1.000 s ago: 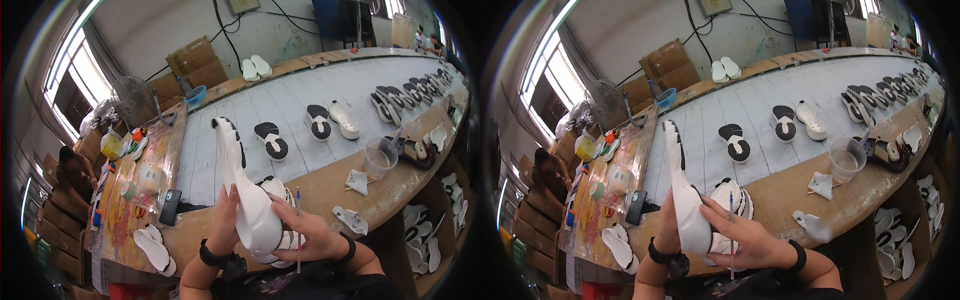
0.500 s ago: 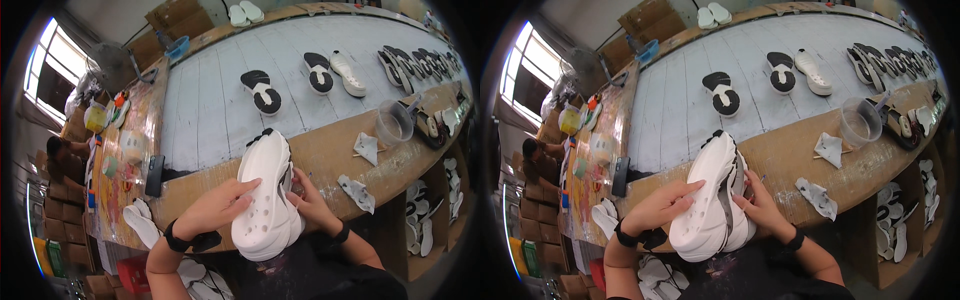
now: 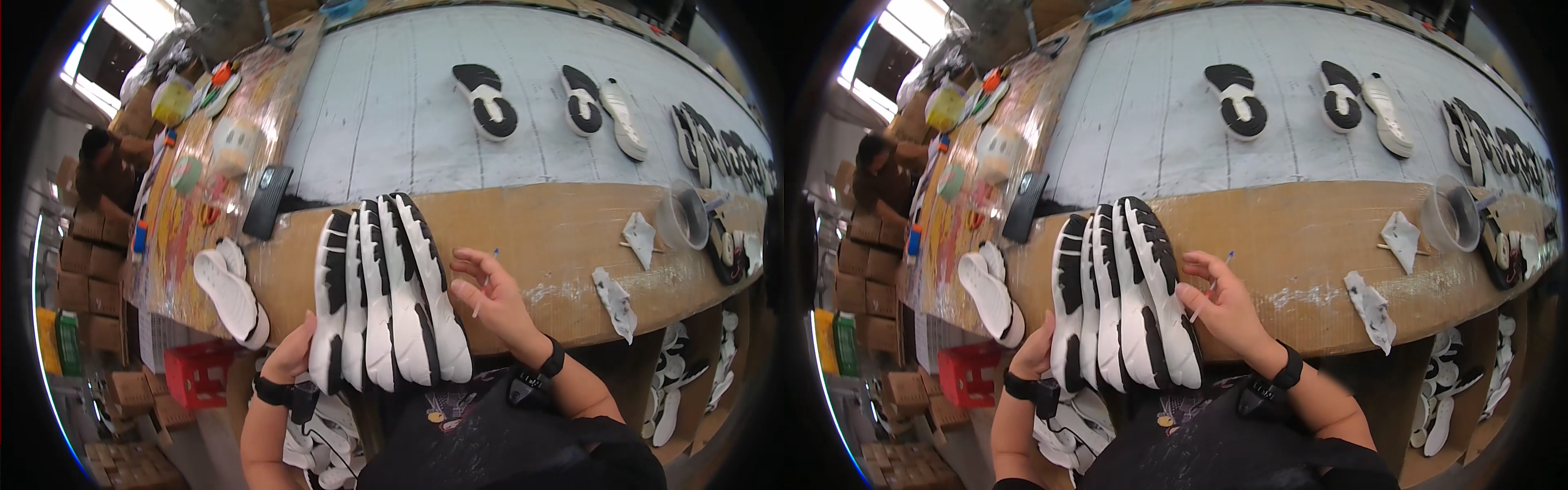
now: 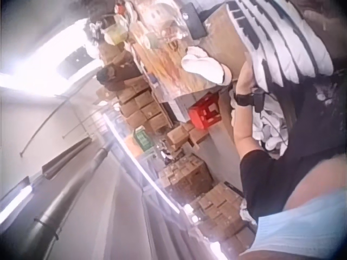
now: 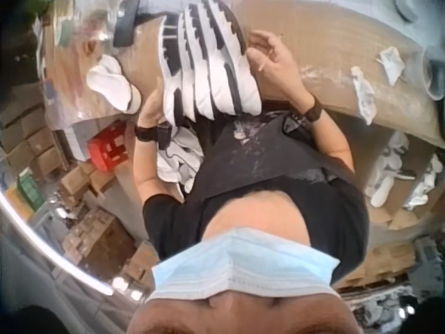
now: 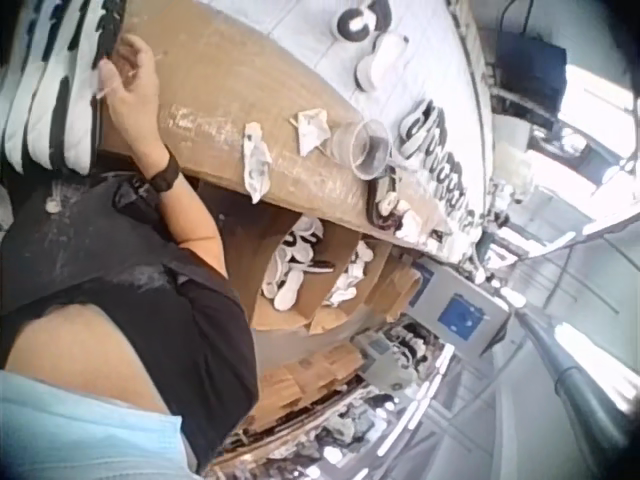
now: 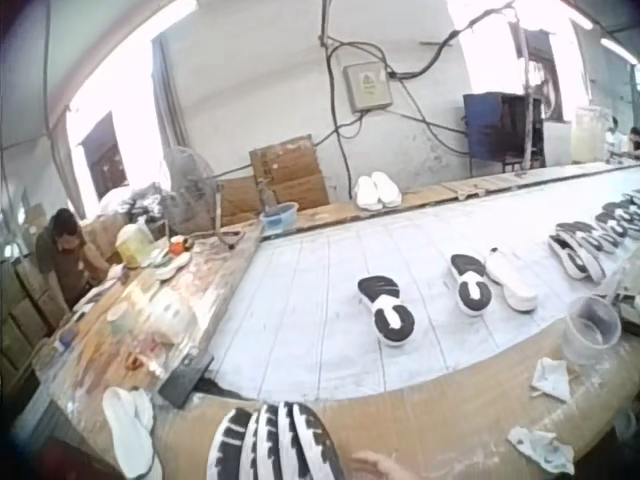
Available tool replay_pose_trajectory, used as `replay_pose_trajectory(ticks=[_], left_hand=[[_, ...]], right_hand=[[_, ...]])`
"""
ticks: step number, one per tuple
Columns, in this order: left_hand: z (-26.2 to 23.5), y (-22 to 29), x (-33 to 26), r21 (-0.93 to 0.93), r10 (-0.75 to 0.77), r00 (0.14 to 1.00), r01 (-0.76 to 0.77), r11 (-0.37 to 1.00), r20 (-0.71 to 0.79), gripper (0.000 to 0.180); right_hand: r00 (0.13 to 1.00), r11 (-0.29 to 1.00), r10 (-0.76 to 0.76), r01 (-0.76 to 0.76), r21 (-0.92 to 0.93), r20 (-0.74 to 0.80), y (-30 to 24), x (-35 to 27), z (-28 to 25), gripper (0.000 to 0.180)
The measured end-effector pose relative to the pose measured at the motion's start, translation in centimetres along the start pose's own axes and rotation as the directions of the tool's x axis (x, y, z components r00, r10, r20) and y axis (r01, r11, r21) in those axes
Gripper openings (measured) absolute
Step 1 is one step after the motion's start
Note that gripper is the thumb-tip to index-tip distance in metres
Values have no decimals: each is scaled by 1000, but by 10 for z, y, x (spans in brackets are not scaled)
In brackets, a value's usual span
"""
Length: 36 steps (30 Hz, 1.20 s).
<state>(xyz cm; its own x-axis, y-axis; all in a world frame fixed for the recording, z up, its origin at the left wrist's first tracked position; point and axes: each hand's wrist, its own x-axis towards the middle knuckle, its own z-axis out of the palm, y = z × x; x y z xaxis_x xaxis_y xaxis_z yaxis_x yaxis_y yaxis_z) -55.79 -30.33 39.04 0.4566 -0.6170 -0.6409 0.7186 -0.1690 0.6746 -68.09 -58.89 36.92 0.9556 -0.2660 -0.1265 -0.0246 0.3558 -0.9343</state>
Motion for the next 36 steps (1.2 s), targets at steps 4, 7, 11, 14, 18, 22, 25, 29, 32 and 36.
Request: replay_pose_trajectory(ticks=[4,7,11,14,18,22,25,29,32,36], left_hand=[[-11,-24,-4,44,109,994,-109,993,0,57],[-12,-28,1,-66,105,994,-106,992,-11,54],[-7,-22,3,-136,107,994,-105,985,4,45],[-9,-21,6,-119,114,993,-111,987,21,46],[1,-21,9,-120,108,991,-98,988,74,46],[18,-37,10,-167,178,974,-154,974,139,42],[31,-32,7,-103,266,939,-249,963,219,45],[48,-20,6,59,347,879,-385,921,329,50],[65,-8,4,109,468,794,-544,832,387,54],[71,3,9,313,586,656,-749,584,475,49]], right_hand=[[986,996,30,-16,-87,161,20,-6,10,57],[989,992,82,-69,-108,122,13,-5,14,52],[985,986,165,-164,-27,40,11,-1,18,44],[980,979,201,-201,-40,8,13,0,21,42],[994,979,101,-93,-181,37,9,2,21,42],[983,981,182,-180,-69,37,-4,-2,4,42],[981,981,190,-189,-36,26,-13,-9,-5,42],[994,989,108,-105,-107,24,-36,-15,-10,43],[1000,997,1,0,-76,16,-50,-18,-10,45],[990,988,-139,140,-67,25,-67,-19,-11,47]])
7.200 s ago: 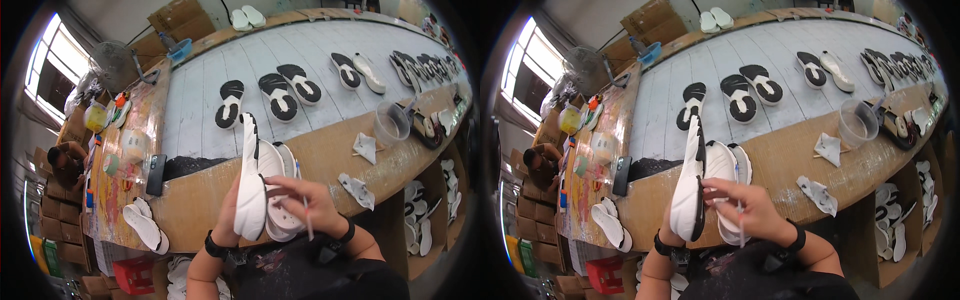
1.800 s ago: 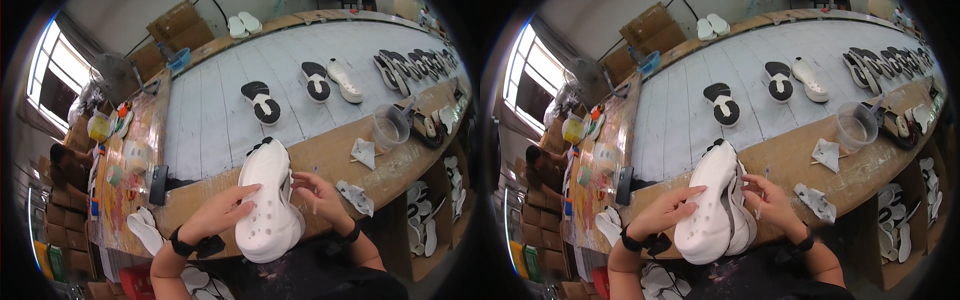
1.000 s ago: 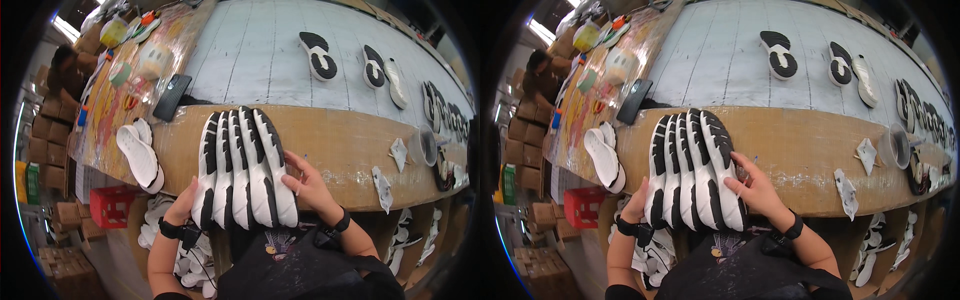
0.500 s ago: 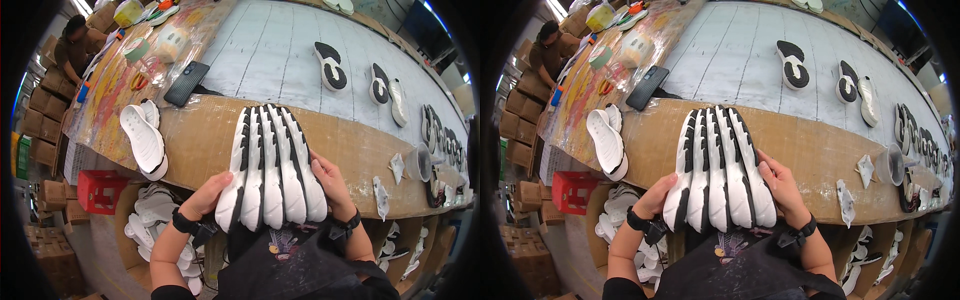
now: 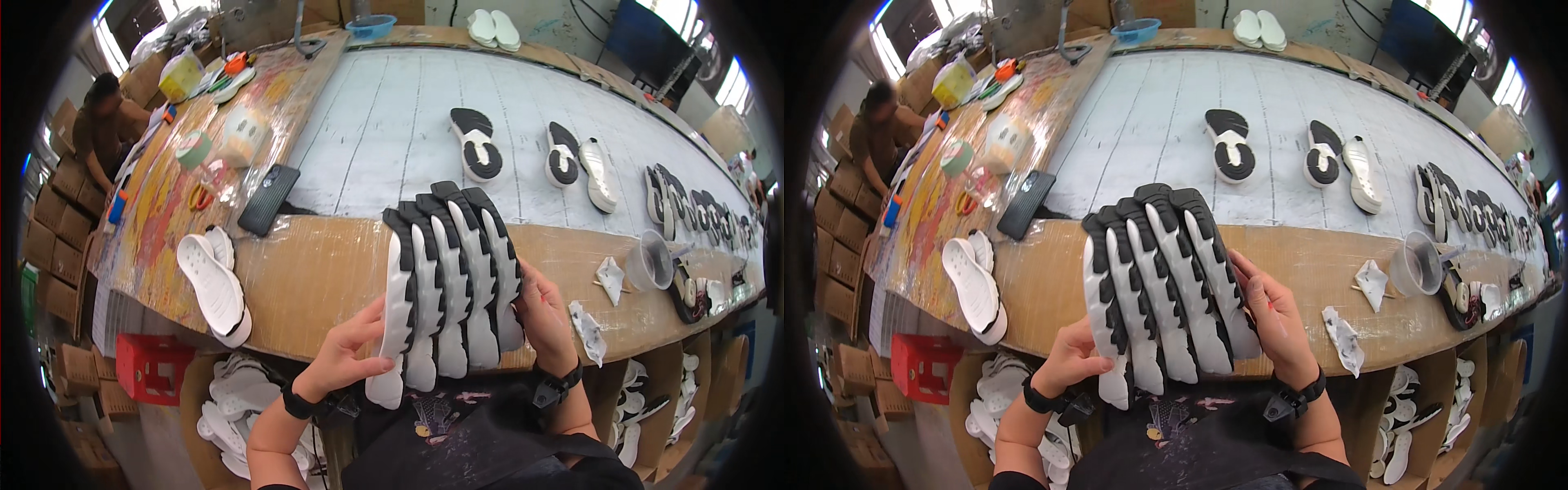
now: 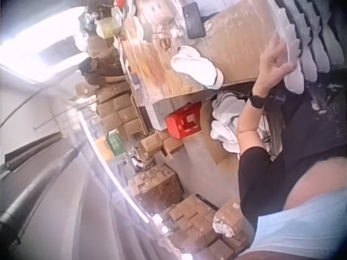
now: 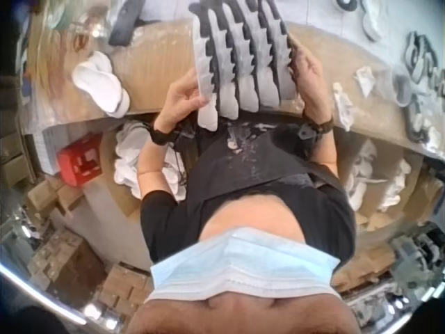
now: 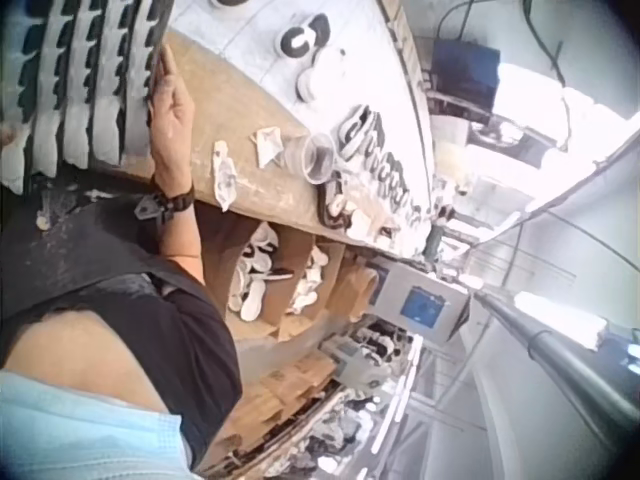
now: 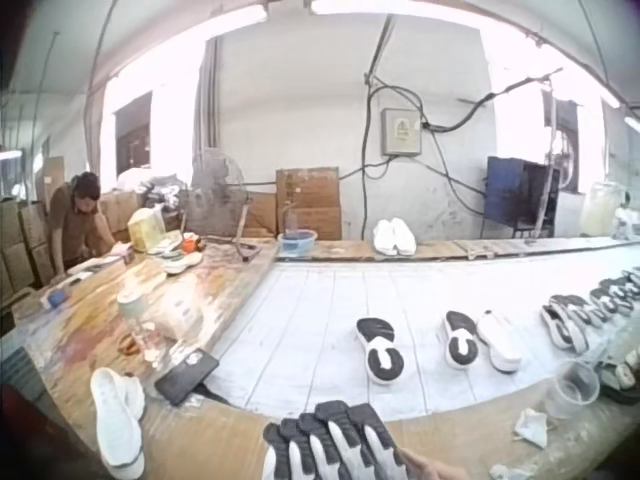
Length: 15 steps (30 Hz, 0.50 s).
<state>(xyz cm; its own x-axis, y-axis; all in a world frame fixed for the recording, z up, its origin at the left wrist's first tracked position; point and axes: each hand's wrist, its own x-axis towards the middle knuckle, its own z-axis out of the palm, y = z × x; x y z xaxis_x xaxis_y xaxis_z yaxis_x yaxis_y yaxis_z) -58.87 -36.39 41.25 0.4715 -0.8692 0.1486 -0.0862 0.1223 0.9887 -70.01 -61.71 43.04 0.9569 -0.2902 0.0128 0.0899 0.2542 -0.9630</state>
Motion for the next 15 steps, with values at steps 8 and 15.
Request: replay_pose_trajectory(ticks=[8,15], left_hand=[[-1,15,37,780,422,881,-414,469,214,44],[10,-31,34,927,339,897,-346,142,282,25]], right_hand=[[994,993,-36,48,110,-105,-16,8,-20,48],[994,970,84,-65,236,-74,25,-2,-42,39]])
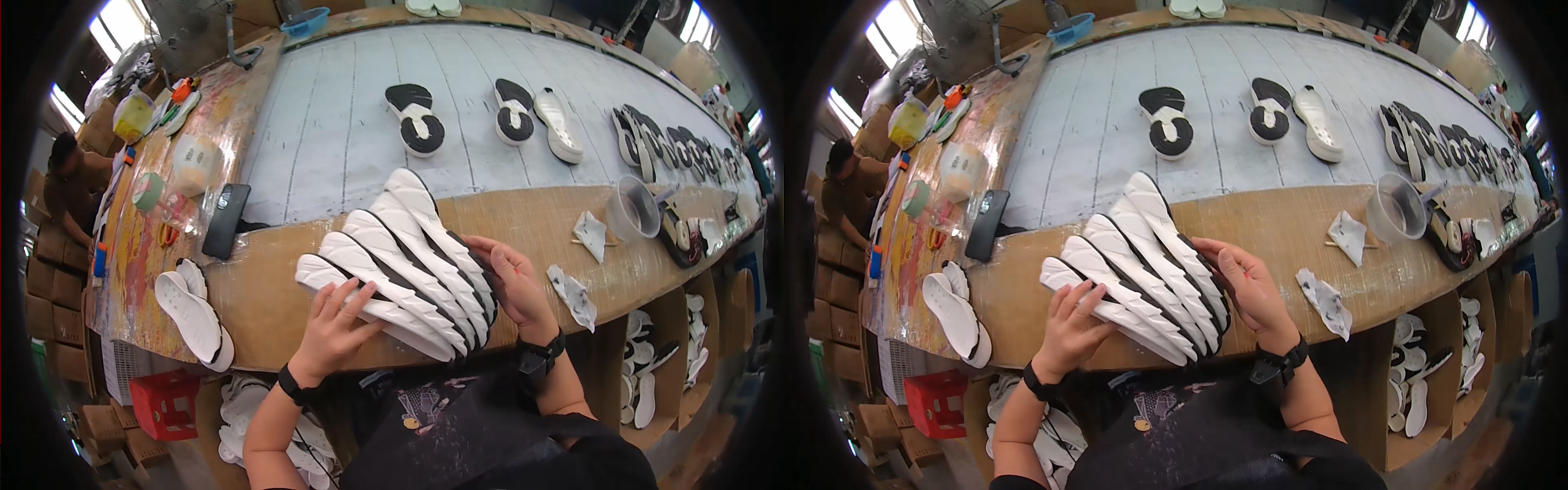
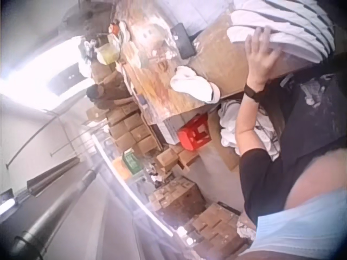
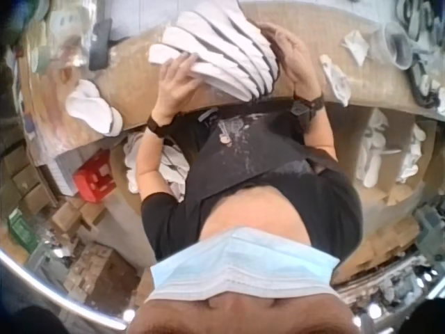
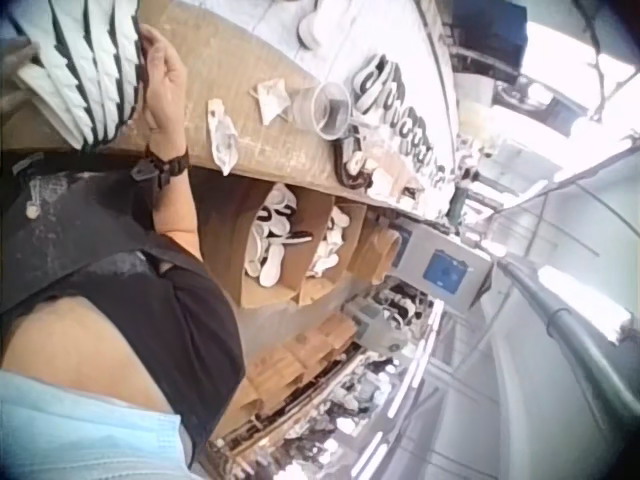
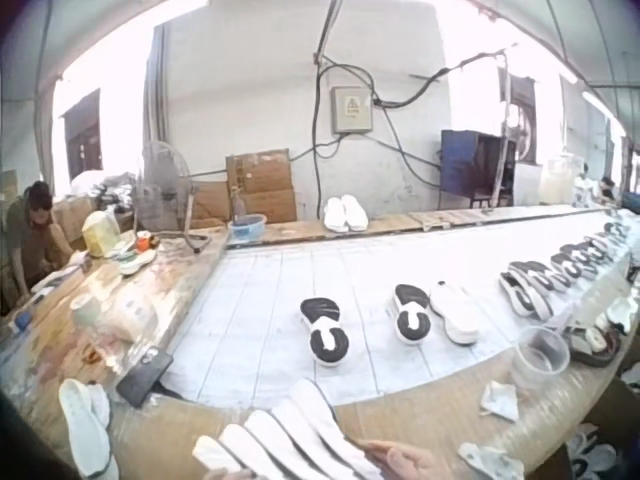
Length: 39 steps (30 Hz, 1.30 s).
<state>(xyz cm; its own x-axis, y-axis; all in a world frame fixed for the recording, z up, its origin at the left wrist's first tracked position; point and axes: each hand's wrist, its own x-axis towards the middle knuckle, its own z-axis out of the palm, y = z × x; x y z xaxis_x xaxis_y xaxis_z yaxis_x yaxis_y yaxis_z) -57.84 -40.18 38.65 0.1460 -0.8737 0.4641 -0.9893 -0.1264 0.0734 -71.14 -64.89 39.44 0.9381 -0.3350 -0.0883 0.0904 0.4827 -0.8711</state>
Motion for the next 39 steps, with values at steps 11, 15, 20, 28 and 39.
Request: replay_pose_trajectory(ticks=[11,15,20,28,39], left_hand=[[-4,-3,-2,-334,-211,977,195,922,-13,31],[-6,-4,-3,-221,-130,991,131,966,18,53],[-15,-2,7,-200,-125,986,144,969,106,59],[-6,-1,-1,-381,-272,962,258,888,16,53],[8,45,-25,-723,-844,535,570,389,-33,94]], right_hand=[[998,991,19,-28,-134,-64,11,4,-12,31],[996,982,47,-59,-177,-76,15,4,-16,31],[994,980,44,-63,-191,-103,15,6,-16,29],[991,978,18,-45,-203,-134,17,6,-12,27],[991,891,-76,16,-455,-114,19,28,-22,37]])
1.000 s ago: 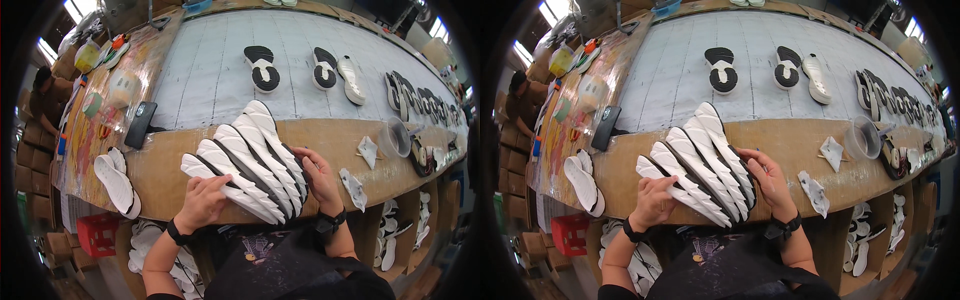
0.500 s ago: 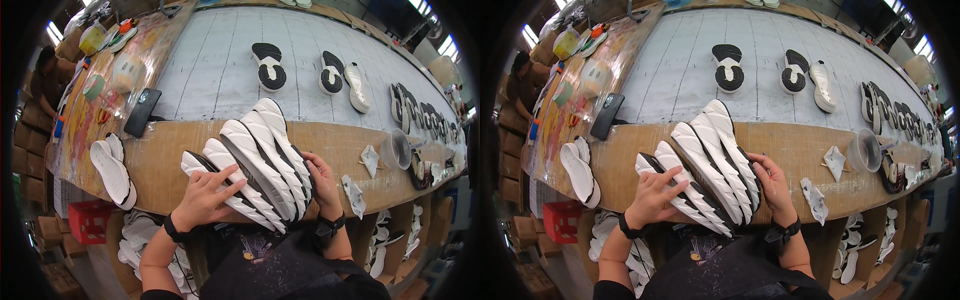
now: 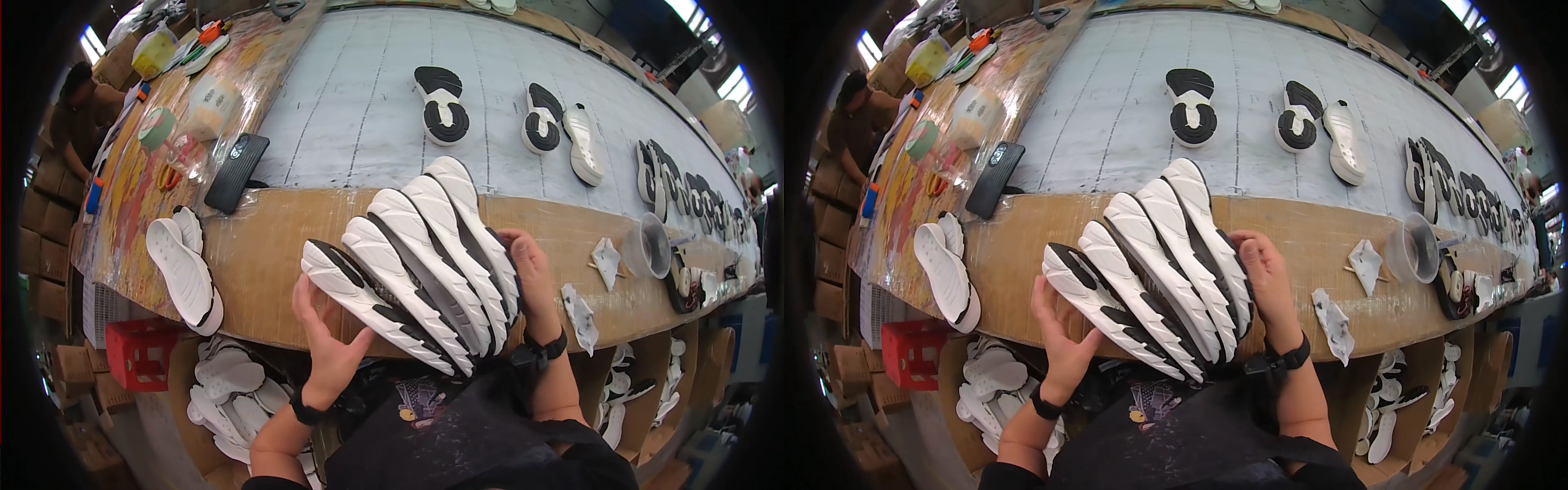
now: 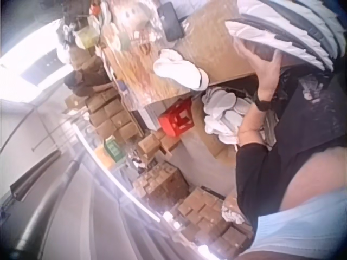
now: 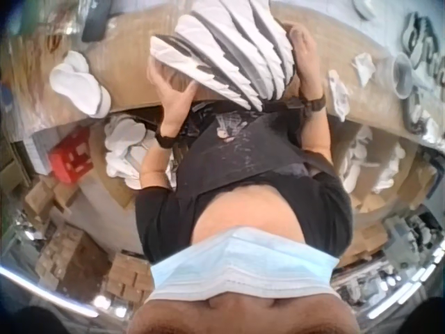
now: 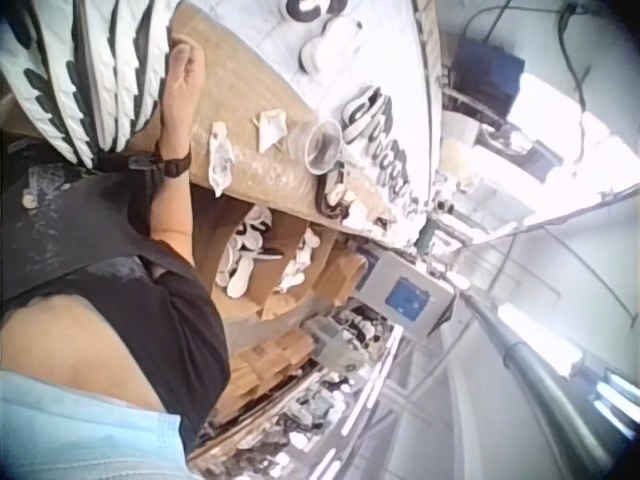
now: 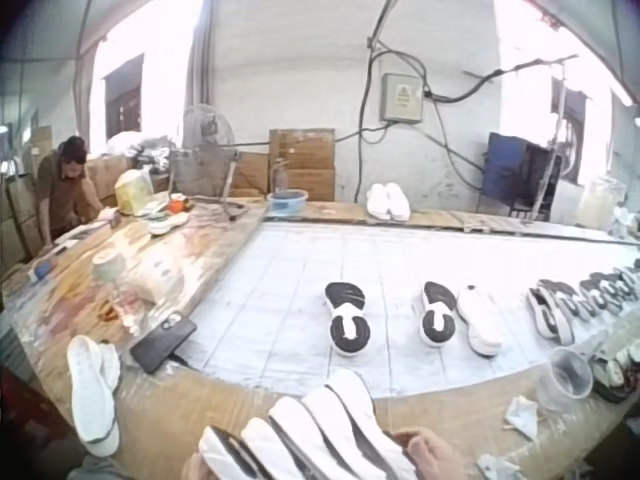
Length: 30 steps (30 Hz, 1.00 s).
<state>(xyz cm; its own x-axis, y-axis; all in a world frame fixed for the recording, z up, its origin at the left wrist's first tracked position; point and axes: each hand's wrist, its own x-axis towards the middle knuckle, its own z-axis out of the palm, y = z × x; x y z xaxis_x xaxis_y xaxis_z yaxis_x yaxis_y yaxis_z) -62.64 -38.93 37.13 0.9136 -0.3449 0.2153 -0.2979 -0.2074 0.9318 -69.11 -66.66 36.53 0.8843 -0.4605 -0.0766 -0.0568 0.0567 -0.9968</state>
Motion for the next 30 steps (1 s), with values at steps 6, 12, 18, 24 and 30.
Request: replay_pose_trajectory(ticks=[6,12,18,24,30], left_hand=[[5,5,-17,-571,-442,675,736,362,590,88],[2,-8,-27,-557,-265,731,661,502,629,93],[-8,26,5,-636,-75,860,429,641,505,85],[-4,-3,8,-377,-19,901,200,904,433,52],[9,-3,5,-385,42,887,157,910,459,31]], right_hand=[[994,862,-55,94,-498,92,-15,-8,25,44],[991,942,-88,116,-315,100,-30,-30,40,45],[925,925,-364,373,-78,108,-52,-33,35,68],[924,938,-344,345,25,164,-29,-29,36,57],[993,999,-35,35,4,109,38,-34,6,55]])
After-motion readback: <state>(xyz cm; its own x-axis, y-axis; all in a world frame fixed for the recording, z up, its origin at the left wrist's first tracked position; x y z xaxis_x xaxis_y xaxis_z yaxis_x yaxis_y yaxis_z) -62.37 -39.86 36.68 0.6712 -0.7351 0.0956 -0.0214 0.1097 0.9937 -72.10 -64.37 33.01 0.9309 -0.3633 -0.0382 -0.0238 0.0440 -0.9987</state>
